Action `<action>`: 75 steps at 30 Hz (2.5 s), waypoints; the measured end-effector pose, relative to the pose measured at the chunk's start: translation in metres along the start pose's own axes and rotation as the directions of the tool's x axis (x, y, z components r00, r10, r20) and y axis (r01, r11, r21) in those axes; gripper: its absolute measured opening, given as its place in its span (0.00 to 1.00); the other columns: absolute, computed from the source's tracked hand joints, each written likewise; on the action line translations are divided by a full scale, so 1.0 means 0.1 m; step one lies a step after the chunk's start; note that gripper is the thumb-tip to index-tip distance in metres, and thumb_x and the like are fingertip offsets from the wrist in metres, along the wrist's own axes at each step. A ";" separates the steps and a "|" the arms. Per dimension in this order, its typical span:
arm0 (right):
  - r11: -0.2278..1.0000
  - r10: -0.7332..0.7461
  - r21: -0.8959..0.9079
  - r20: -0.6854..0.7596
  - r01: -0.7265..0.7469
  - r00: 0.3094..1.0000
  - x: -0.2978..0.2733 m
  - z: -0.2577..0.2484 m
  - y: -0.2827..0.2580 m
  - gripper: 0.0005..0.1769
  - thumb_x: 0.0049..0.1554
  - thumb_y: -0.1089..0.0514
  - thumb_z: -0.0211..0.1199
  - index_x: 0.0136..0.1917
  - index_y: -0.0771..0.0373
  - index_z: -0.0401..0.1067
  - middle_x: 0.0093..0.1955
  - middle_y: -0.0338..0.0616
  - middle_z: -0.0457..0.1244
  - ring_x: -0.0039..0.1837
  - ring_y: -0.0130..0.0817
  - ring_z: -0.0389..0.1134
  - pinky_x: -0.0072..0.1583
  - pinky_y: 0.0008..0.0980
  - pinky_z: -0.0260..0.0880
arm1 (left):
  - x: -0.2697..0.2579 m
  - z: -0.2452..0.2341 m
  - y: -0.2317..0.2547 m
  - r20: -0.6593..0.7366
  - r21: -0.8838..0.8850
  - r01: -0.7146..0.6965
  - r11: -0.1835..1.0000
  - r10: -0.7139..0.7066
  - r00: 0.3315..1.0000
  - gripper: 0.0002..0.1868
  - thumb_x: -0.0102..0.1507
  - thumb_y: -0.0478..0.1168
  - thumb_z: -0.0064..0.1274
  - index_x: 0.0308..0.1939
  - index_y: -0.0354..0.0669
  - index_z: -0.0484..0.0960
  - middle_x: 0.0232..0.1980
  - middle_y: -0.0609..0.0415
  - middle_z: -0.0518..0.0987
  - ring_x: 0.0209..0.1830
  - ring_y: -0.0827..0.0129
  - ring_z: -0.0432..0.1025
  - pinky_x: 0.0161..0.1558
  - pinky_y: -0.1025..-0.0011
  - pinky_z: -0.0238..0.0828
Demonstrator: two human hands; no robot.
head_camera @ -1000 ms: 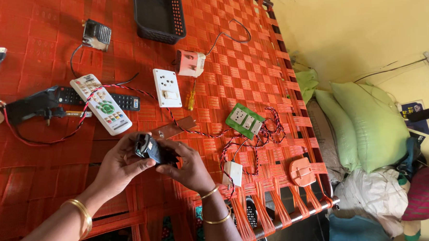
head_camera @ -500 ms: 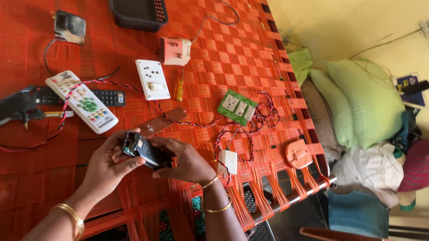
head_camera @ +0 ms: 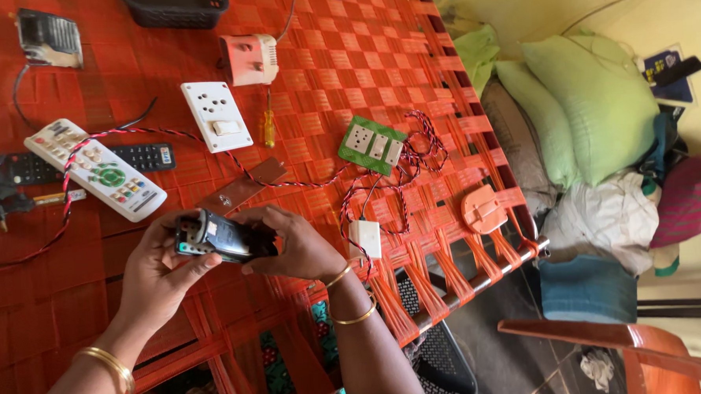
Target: The person assembles and tests a remote control by aligning a button pad, fitting the circuit board into the casing, and pressing buttons to check for a red LED signal.
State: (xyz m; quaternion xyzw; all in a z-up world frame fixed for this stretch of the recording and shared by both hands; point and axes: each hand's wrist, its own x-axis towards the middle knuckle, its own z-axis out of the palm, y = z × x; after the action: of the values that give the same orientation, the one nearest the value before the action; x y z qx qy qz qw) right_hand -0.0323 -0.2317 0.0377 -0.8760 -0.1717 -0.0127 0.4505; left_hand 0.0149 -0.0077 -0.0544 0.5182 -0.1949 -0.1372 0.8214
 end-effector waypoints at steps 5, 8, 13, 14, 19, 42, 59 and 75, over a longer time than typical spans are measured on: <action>0.999 -0.001 0.036 -0.034 0.002 0.999 0.00 -0.02 0.02 0.40 0.46 0.58 0.81 0.69 0.62 0.68 0.61 0.46 0.67 0.62 0.38 0.71 0.65 0.36 0.73 | 0.01 -0.01 -0.01 -0.016 -0.007 -0.002 1.000 0.002 1.000 0.27 0.60 0.30 0.62 0.62 0.36 0.70 0.55 0.53 0.80 0.54 0.73 0.76 0.56 0.71 0.77; 0.997 0.011 0.074 -0.076 -0.006 0.997 -0.01 -0.03 0.01 0.38 0.47 0.60 0.80 0.68 0.63 0.69 0.61 0.46 0.67 0.61 0.38 0.71 0.64 0.36 0.73 | 0.02 -0.03 -0.02 -0.006 0.013 -0.023 1.000 0.023 1.000 0.27 0.60 0.30 0.62 0.61 0.36 0.70 0.54 0.52 0.80 0.54 0.72 0.77 0.56 0.71 0.78; 0.999 -0.003 0.044 -0.036 0.004 0.999 0.01 -0.03 -0.01 0.37 0.46 0.62 0.80 0.68 0.63 0.70 0.63 0.47 0.67 0.63 0.39 0.71 0.65 0.37 0.72 | 0.03 0.00 0.02 -0.001 -0.001 -0.033 0.999 0.033 0.999 0.29 0.57 0.31 0.64 0.62 0.36 0.72 0.55 0.53 0.80 0.54 0.74 0.76 0.56 0.73 0.77; 0.999 -0.041 0.008 -0.033 0.041 0.999 0.03 -0.01 -0.02 0.37 0.46 0.62 0.80 0.68 0.63 0.71 0.64 0.47 0.67 0.64 0.40 0.71 0.66 0.37 0.72 | 0.03 0.01 0.03 -0.001 0.003 -0.041 0.999 0.041 0.999 0.29 0.57 0.31 0.65 0.61 0.37 0.72 0.55 0.54 0.80 0.54 0.74 0.76 0.57 0.72 0.77; 0.999 -0.049 0.001 -0.016 0.049 0.999 0.05 0.05 -0.08 0.38 0.46 0.61 0.79 0.69 0.62 0.71 0.67 0.48 0.67 0.68 0.43 0.70 0.69 0.38 0.70 | 0.04 0.01 0.02 -0.002 0.069 -0.043 0.997 0.044 0.999 0.30 0.56 0.32 0.67 0.60 0.37 0.73 0.54 0.55 0.81 0.54 0.75 0.76 0.58 0.72 0.77; 0.997 -0.065 -0.024 0.071 0.067 0.995 0.06 0.04 -0.04 0.39 0.46 0.55 0.80 0.69 0.61 0.72 0.64 0.49 0.68 0.66 0.43 0.70 0.67 0.40 0.70 | 0.02 0.02 0.09 0.000 0.229 -0.065 0.971 0.066 0.998 0.38 0.52 0.39 0.70 0.65 0.37 0.74 0.53 0.53 0.83 0.51 0.74 0.79 0.56 0.72 0.78; 0.997 0.002 -0.078 0.054 0.002 0.999 0.09 0.17 -0.07 0.49 0.45 0.47 0.79 0.75 0.58 0.63 0.63 0.51 0.67 0.63 0.48 0.70 0.64 0.40 0.71 | 0.03 -0.05 -0.04 -0.218 0.013 -0.033 0.999 0.035 0.975 0.25 0.64 0.40 0.64 0.60 0.38 0.71 0.56 0.51 0.79 0.57 0.74 0.75 0.59 0.74 0.76; 0.989 0.007 -0.147 -0.031 -0.011 0.999 0.09 0.22 0.03 0.33 0.55 0.47 0.74 0.70 0.55 0.70 0.50 0.47 0.70 0.50 0.43 0.73 0.53 0.38 0.73 | 0.01 0.00 0.00 -0.200 0.145 -0.159 0.977 0.186 0.962 0.31 0.66 0.44 0.62 0.68 0.44 0.66 0.66 0.52 0.70 0.69 0.70 0.66 0.65 0.71 0.69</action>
State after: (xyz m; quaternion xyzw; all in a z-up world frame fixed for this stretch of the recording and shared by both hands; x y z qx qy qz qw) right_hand -0.0260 -0.2132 0.0244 -0.9073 -0.1594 -0.0368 0.3873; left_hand 0.0159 -0.0078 -0.0542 0.5623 -0.1591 0.0039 0.8114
